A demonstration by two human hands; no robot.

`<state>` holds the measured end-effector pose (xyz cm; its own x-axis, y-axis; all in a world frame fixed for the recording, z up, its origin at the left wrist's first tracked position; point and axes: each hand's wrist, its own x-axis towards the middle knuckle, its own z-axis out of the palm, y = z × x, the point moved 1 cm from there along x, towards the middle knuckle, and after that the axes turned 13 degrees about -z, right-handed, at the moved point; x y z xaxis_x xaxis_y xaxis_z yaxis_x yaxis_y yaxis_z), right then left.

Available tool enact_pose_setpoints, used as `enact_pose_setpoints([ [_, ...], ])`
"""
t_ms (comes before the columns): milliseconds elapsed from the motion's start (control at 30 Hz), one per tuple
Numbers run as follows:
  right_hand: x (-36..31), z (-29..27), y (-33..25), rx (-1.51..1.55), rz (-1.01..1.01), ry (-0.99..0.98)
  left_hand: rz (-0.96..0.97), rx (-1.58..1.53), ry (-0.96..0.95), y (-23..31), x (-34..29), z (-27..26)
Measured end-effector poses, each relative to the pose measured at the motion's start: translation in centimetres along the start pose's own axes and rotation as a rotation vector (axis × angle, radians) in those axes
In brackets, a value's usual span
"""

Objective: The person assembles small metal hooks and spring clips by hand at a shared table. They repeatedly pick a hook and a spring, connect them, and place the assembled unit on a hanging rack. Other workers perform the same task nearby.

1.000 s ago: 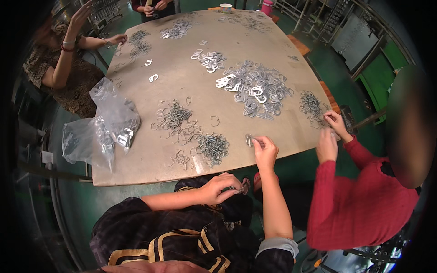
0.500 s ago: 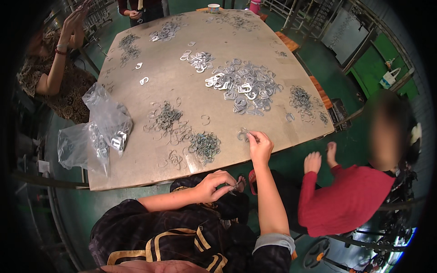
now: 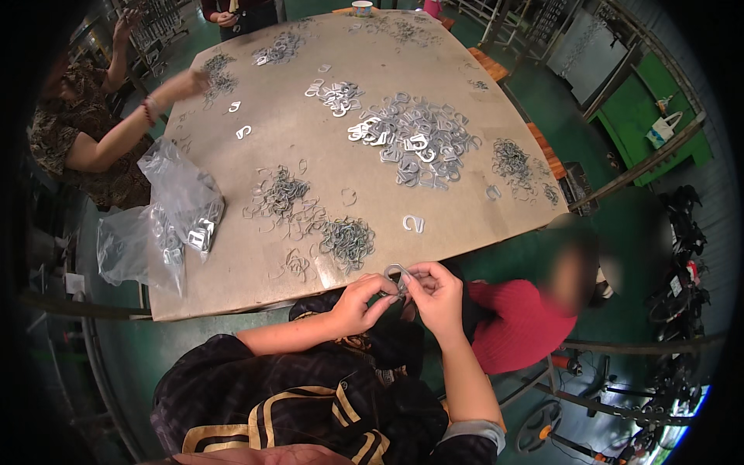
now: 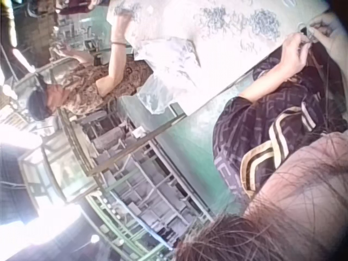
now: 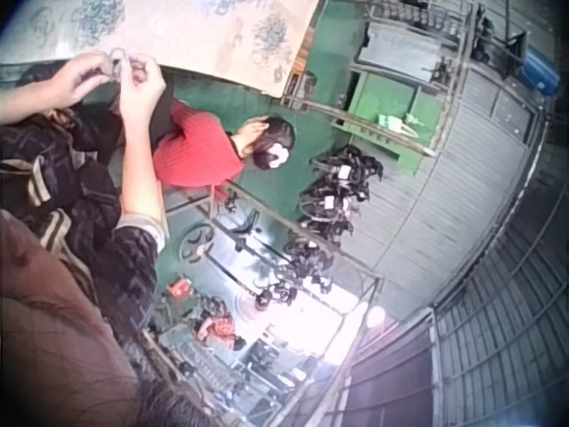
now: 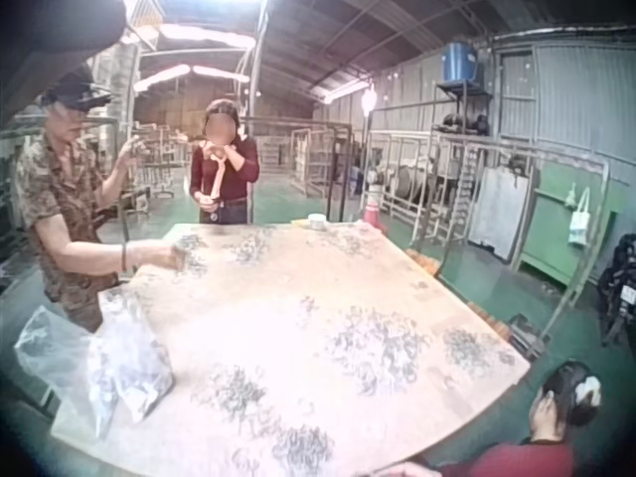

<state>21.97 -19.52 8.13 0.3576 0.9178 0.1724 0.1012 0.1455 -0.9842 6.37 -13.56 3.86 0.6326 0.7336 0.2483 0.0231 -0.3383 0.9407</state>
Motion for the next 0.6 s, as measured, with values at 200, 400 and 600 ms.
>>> enact_pose_setpoints([
  [200,-1.5,0.2,-0.3,-0.012,-0.021,-0.004,-0.006,0.077,-0.004,-0.5,-0.5,0.3],
  [400,-2.6,0.3,1.1,0.006,-0.040,0.004,0.042,0.096,-0.063,-1.4,-0.3,-2.5],
  [600,-2.8,0.2,1.4,-0.029,-0.090,-0.008,-0.224,0.831,0.366,-5.1,2.7,-12.4],
])
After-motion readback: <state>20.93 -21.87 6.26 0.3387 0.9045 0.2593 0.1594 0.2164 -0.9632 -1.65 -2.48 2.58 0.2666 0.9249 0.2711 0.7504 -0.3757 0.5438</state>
